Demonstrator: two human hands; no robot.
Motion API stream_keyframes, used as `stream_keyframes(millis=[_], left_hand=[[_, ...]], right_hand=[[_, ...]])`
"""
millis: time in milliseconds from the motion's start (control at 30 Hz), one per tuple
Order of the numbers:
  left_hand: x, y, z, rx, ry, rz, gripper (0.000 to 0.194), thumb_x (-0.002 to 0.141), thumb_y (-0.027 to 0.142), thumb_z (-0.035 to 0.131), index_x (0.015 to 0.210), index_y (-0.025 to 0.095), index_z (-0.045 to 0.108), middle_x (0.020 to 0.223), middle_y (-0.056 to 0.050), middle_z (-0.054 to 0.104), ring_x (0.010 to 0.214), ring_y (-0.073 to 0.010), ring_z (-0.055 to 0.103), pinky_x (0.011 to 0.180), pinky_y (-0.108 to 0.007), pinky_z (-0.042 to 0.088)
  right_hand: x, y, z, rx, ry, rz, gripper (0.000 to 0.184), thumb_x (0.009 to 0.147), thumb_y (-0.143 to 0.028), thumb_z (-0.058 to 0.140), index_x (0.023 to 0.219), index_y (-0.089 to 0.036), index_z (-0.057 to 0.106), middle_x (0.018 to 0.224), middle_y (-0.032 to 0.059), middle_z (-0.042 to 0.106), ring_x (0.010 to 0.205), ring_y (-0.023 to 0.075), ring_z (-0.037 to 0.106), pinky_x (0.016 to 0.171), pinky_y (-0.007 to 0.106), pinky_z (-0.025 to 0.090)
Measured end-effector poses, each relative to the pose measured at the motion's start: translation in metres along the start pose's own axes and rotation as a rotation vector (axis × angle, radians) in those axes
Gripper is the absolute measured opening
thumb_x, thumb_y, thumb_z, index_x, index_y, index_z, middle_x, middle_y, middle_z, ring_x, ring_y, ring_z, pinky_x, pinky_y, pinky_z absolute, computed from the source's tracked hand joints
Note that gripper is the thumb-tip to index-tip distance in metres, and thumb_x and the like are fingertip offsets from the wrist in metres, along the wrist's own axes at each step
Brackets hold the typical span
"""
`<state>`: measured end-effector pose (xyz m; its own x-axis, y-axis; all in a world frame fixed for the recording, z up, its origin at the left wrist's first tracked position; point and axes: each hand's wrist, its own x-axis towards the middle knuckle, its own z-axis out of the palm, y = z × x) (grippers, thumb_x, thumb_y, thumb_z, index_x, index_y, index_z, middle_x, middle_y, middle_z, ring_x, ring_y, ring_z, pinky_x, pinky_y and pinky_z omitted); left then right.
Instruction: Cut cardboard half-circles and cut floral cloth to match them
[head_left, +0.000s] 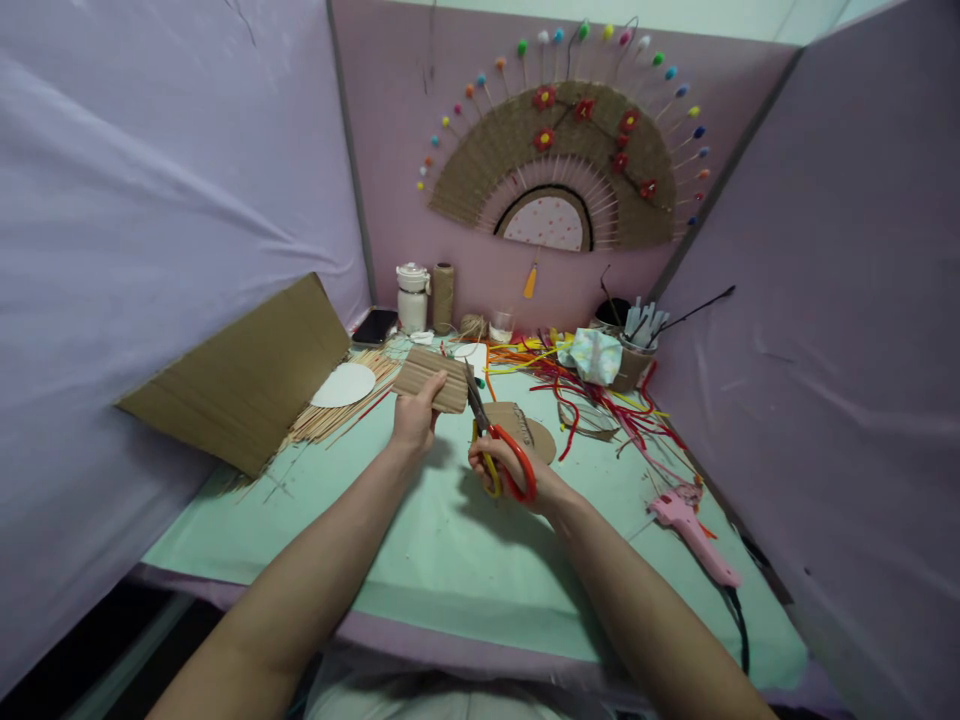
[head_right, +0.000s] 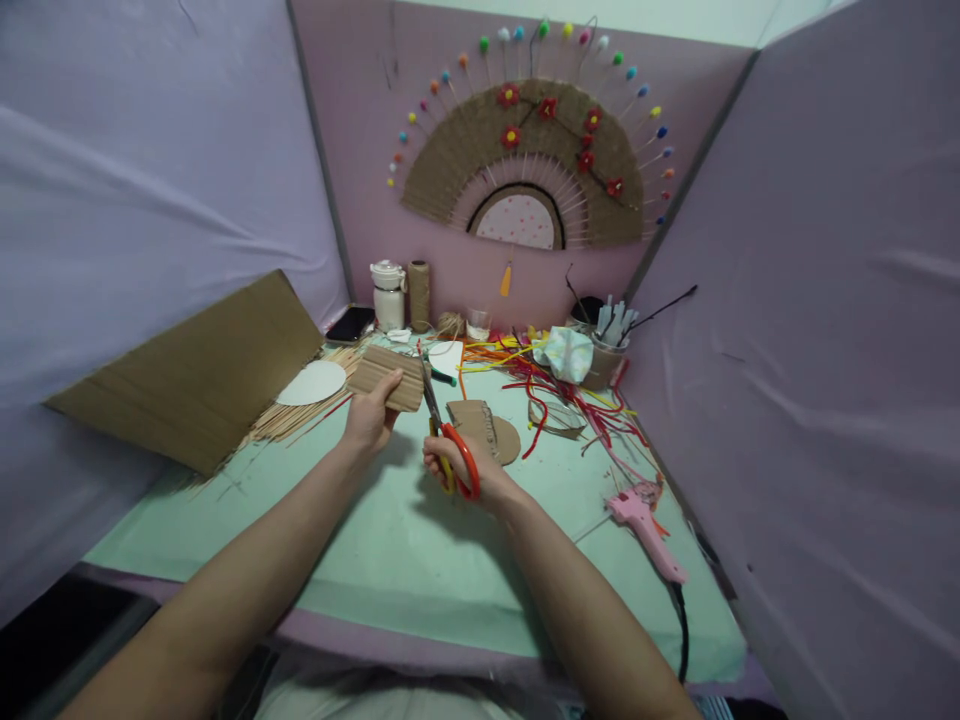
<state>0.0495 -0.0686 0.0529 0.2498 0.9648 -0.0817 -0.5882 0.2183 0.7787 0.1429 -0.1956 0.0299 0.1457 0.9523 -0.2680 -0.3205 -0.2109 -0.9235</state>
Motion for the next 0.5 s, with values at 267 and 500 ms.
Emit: stream_keyframes(millis=[267,500], left_hand=[[0.005,0.000,-0.004,0.023,-0.002,0.012,0.033,0.062,0.020,0.080,0.091,0.015,0.066,0.084,-0.002,0.070,0.071,-0.0147,0.066,0.061,-0.026,0.056],[0.003,0.002,-0.002,0.004,0.001,0.006,0.032,0.062,0.018,0.079,0.092,0.017,0.066,0.088,-0.003,0.071,0.075,-0.0148,0.067,0.063,-0.024,0.056]], right_hand=[[0.001,0.008,0.000,-0.035,-0.046,0.005,0.035,0.067,-0.036,0.075,0.091,-0.016,0.059,0.077,0.0023,0.066,0.065,0.0118,0.061,0.063,0.024,0.048],[0.002,0.013,-0.006,-0.286,0.012,-0.044,0.043,0.077,-0.060,0.061,0.092,-0.021,0.051,0.059,-0.0032,0.056,0.047,0.0108,0.049,0.045,0.022,0.034]])
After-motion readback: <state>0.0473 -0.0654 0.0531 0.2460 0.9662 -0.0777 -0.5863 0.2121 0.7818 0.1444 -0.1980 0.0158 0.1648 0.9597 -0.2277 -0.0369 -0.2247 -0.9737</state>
